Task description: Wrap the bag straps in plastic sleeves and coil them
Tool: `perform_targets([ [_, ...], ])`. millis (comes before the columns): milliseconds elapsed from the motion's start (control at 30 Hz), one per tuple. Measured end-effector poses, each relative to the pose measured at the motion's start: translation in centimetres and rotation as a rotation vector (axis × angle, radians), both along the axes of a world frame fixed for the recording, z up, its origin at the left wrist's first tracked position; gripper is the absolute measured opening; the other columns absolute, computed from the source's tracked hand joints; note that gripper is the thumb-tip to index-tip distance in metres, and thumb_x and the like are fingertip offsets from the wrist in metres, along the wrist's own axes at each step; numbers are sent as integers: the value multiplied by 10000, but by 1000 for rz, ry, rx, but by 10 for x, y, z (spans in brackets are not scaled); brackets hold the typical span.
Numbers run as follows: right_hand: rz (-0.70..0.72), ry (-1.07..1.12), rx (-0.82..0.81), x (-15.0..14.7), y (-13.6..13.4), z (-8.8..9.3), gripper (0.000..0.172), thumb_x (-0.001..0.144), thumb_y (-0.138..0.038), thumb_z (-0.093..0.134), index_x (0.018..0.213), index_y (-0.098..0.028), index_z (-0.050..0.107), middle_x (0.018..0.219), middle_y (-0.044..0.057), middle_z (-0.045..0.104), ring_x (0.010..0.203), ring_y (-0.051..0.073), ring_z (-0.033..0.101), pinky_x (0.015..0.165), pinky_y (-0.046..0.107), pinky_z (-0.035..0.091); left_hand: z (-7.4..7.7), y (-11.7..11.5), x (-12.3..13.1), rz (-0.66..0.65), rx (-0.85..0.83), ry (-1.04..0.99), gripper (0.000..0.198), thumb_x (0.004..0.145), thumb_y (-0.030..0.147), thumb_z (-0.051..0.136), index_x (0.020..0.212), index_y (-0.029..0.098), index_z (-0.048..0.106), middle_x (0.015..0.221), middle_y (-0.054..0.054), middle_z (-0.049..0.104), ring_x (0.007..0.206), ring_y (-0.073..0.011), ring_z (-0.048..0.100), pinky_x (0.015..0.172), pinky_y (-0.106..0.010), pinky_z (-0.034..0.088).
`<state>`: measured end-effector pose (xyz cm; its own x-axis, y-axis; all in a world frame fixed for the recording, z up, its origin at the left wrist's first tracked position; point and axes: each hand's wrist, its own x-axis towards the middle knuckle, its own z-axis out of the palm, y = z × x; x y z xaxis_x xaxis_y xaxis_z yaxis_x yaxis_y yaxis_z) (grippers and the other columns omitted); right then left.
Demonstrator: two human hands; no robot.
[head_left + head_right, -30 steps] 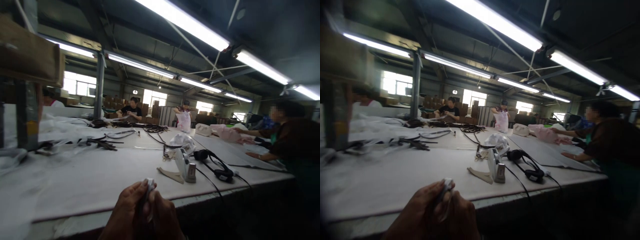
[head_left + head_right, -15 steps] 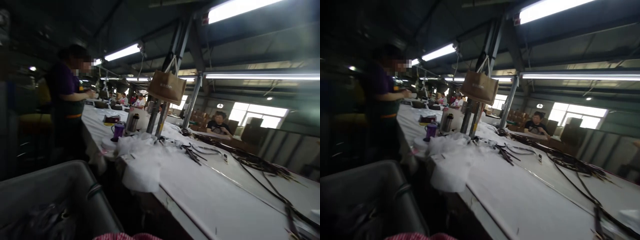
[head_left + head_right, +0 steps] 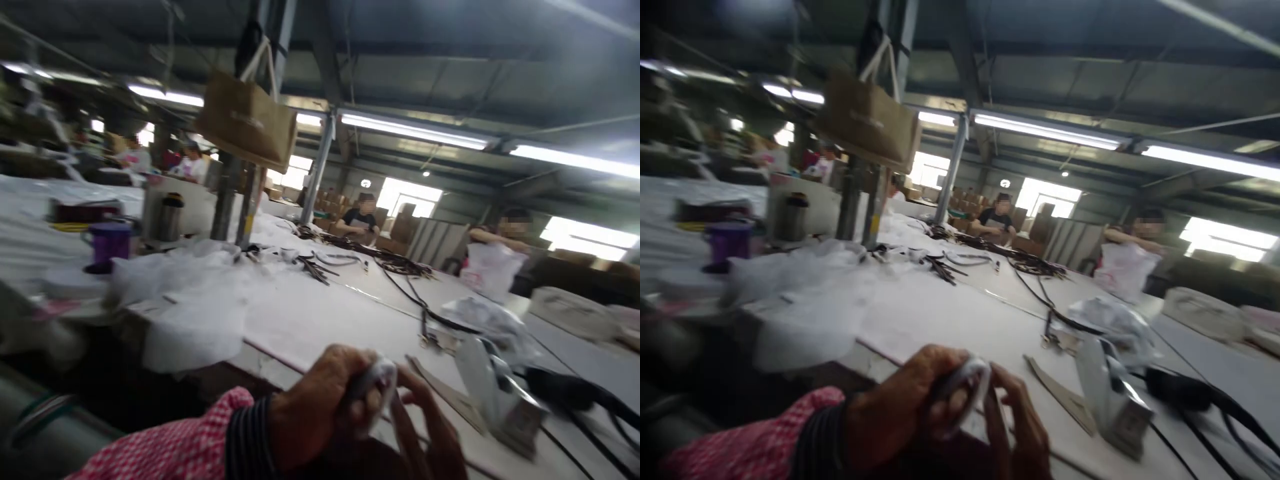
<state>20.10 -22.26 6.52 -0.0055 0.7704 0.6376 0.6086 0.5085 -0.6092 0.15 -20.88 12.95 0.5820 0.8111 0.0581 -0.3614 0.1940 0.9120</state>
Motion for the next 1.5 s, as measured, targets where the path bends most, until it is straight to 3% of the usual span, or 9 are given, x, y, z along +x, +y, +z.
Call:
perform_targets([
  [200, 135, 53, -184, -44, 15, 12, 442, 1073, -491, 351, 1019, -183, 663, 791, 56, 701, 715, 195, 663, 733, 317, 522, 54, 15, 7, 119, 37, -236, 271, 966, 355, 596, 890, 105, 669, 667, -7, 598, 485, -83, 491, 493, -203, 442],
  [333, 373, 210, -478, -54, -2, 8, 494, 1058, -577, 370, 1148, -171, 636, 798, 51, 731, 695, 173, 679, 749, 304, 528, 64, 40, 10, 348, 255, -298, 184, 967, 279, 600, 964, 102, 652, 900, -83, 712, 695, -129, 664, 705, -247, 559],
  [500, 435, 324, -745, -30, -27, 19, 537, 996, -654, 457, 952, -144, 621, 568, 11, 622, 454, 118, 530, 478, 228, 389, 18, 68, 2, 576, 720, 195, 179, 983, 355, 594, 967, 177, 592, 900, -55, 700, 817, -191, 695, 788, -289, 518],
  [667, 224, 329, -573, 13, -7, 64, 396, 884, -526, 706, 810, -143, 635, 498, -81, 410, 456, 65, 301, 454, 221, 206, -42, 51, -25, 358, 1010, 526, 150, 951, 363, 604, 917, 228, 661, 797, -25, 638, 720, -183, 586, 757, -285, 469],
  [800, 73, 162, -352, 21, 40, 81, 346, 850, -468, 733, 751, -142, 672, 530, -60, 449, 501, 91, 378, 491, 243, 274, -42, 20, -35, 144, 747, 508, 244, 933, 449, 631, 854, 222, 675, 757, -26, 642, 678, -164, 553, 642, -244, 454],
  [900, 2, 121, -108, 2, 63, 72, 354, 961, -460, 596, 800, -155, 675, 595, -31, 531, 561, 119, 489, 571, 259, 385, -13, 8, -29, 25, 414, 426, 438, 999, 525, 505, 765, 174, 624, 599, 8, 543, 501, -105, 444, 480, -211, 341],
  [1033, 14, 262, 114, -41, 50, 44, 348, 1045, -420, 446, 1218, -175, 622, 879, 37, 688, 715, 158, 621, 718, 291, 500, 31, 8, -18, 48, 134, 46, 420, 979, 484, 564, 777, 124, 642, 574, 21, 508, 444, -63, 369, 440, -182, 319],
  [1267, 129, 312, -41, -74, 13, 21, 342, 1032, -483, 470, 1164, -215, 636, 899, 49, 661, 793, 204, 633, 715, 307, 525, 78, 27, -7, 156, -64, -291, 345, 1061, 266, 436, 858, 85, 648, 636, 8, 532, 430, -43, 416, 427, -161, 380],
  [1500, 212, 587, -223, -81, 22, 9, 430, 930, -511, 659, 1200, -177, 631, 728, -23, 502, 663, 140, 479, 603, 252, 449, 97, 46, -5, 248, -171, -410, 357, 1087, 250, 385, 859, 82, 602, 635, 22, 509, 401, -28, 420, 407, -141, 376],
])
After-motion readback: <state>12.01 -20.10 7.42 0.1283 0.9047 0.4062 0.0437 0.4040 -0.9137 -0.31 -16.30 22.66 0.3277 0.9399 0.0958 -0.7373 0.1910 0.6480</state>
